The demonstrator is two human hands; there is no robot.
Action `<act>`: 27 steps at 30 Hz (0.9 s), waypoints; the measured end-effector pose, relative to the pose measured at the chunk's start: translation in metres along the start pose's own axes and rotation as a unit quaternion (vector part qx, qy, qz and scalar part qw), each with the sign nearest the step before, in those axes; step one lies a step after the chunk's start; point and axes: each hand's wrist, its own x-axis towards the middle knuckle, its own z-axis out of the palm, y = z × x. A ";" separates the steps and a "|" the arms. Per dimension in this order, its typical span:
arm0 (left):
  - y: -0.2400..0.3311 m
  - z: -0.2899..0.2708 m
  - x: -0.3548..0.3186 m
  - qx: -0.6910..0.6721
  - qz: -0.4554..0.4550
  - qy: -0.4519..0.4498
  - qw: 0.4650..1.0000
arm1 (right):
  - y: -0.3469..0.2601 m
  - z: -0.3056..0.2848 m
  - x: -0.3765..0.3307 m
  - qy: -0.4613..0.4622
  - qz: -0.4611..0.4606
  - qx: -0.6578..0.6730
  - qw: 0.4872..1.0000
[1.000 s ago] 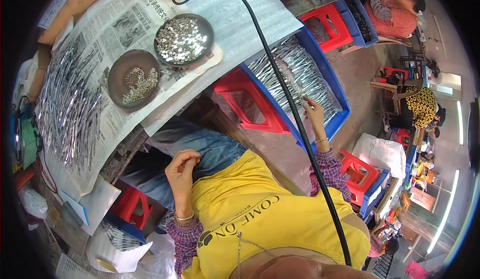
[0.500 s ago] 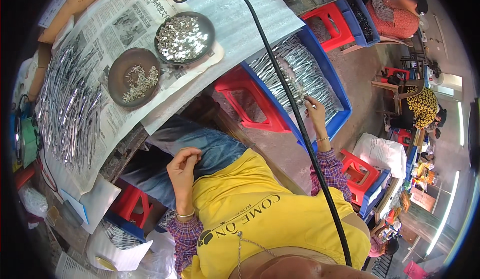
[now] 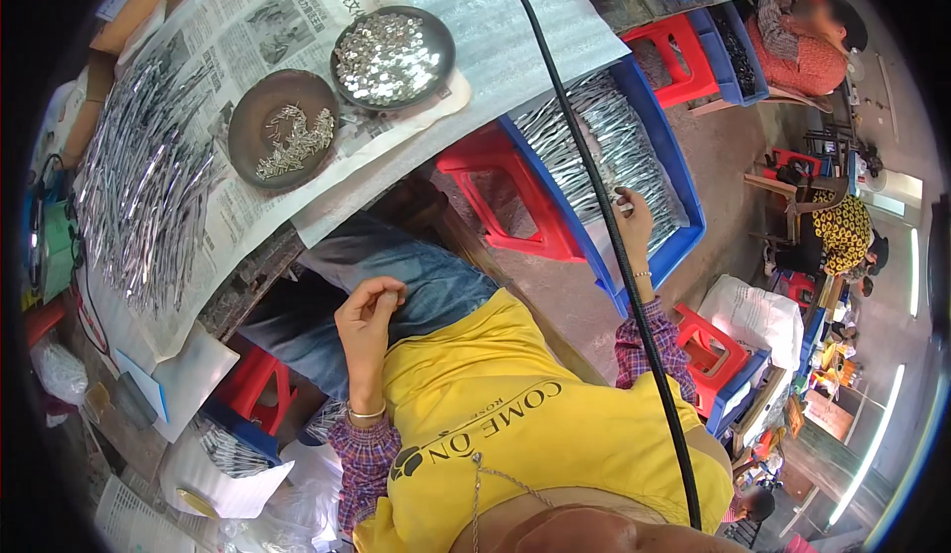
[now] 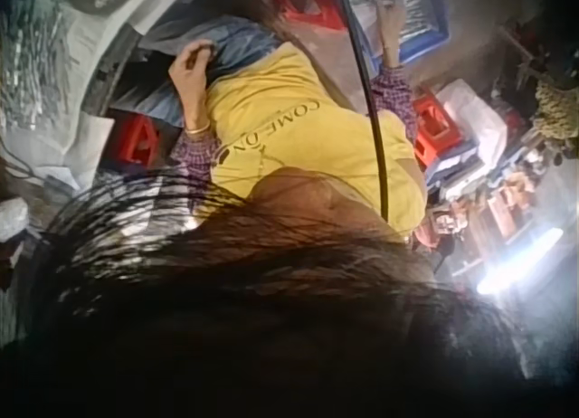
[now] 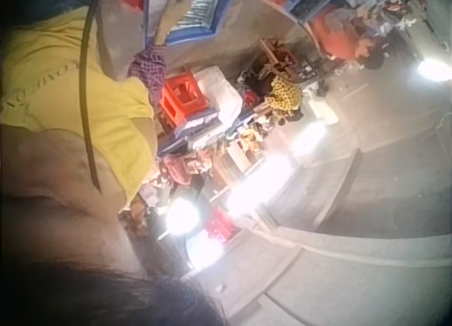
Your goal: Manually assembling small metal components at a workbench.
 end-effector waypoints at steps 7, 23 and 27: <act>0.003 -0.005 -0.003 0.017 -0.001 0.024 1.000 | -0.011 0.006 0.003 0.004 -0.035 -0.001 0.999; 0.096 -0.072 -0.009 0.358 0.249 0.183 0.881 | -0.114 0.016 -0.024 -0.177 -0.007 0.278 0.944; 0.121 -0.135 -0.009 0.432 0.203 0.347 0.808 | -0.169 0.026 -0.044 -0.309 -0.100 0.306 0.895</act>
